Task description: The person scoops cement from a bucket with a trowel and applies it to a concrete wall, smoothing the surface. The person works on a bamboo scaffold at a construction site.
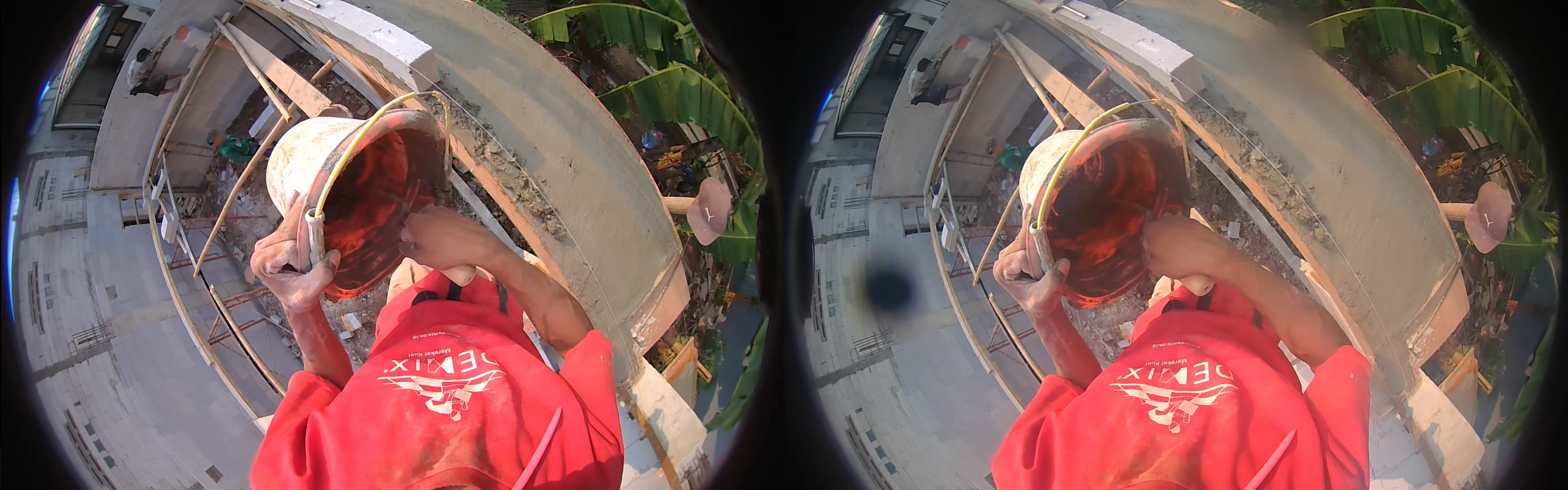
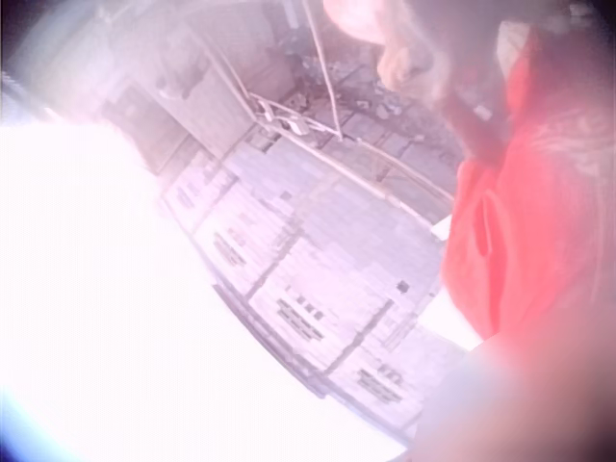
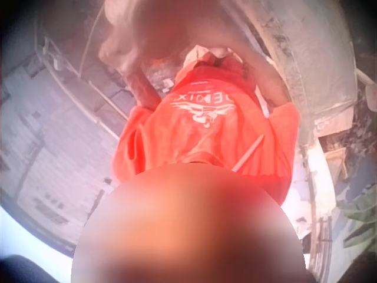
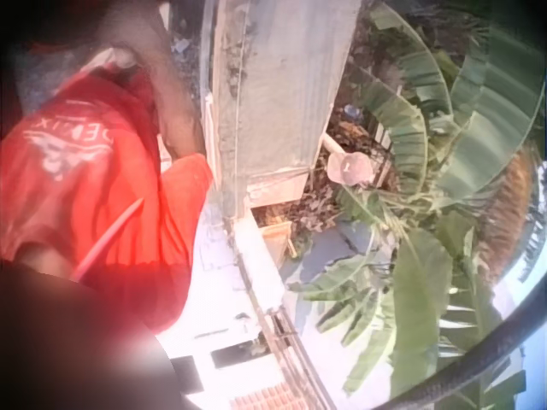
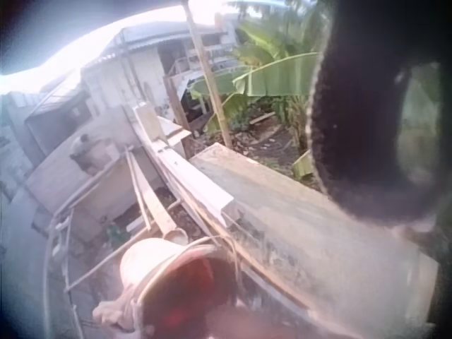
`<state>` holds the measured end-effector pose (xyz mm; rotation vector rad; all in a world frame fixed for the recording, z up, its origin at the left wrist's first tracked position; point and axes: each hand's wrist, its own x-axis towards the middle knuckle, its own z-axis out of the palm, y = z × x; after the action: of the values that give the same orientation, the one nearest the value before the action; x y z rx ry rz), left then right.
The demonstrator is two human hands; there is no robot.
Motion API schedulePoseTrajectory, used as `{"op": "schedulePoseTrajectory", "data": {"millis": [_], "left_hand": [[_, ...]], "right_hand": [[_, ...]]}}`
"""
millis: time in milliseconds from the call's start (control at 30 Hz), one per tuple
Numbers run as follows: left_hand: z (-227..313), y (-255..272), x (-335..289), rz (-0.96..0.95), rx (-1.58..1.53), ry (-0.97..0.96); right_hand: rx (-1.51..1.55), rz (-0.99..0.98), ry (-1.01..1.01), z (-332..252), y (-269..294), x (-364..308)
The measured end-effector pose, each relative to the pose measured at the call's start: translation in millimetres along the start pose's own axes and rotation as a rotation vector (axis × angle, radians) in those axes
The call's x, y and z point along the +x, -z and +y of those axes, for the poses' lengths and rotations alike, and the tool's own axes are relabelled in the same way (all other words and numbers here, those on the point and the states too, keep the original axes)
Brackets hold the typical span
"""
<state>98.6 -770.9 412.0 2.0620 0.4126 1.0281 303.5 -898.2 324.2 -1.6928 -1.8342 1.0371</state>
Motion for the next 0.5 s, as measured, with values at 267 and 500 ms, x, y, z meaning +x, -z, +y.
{"op": "schedulePoseTrajectory", "data": {"millis": [267,500], "left_hand": [[10,46,-11,-0.066,-0.285,-0.265],[-11,70,-54,0.105,-0.224,-0.081]], "right_hand": [[0.824,-0.127,0.116,10,20,-3],[1.274,-0.326,0.132,7,-14,11]]}}
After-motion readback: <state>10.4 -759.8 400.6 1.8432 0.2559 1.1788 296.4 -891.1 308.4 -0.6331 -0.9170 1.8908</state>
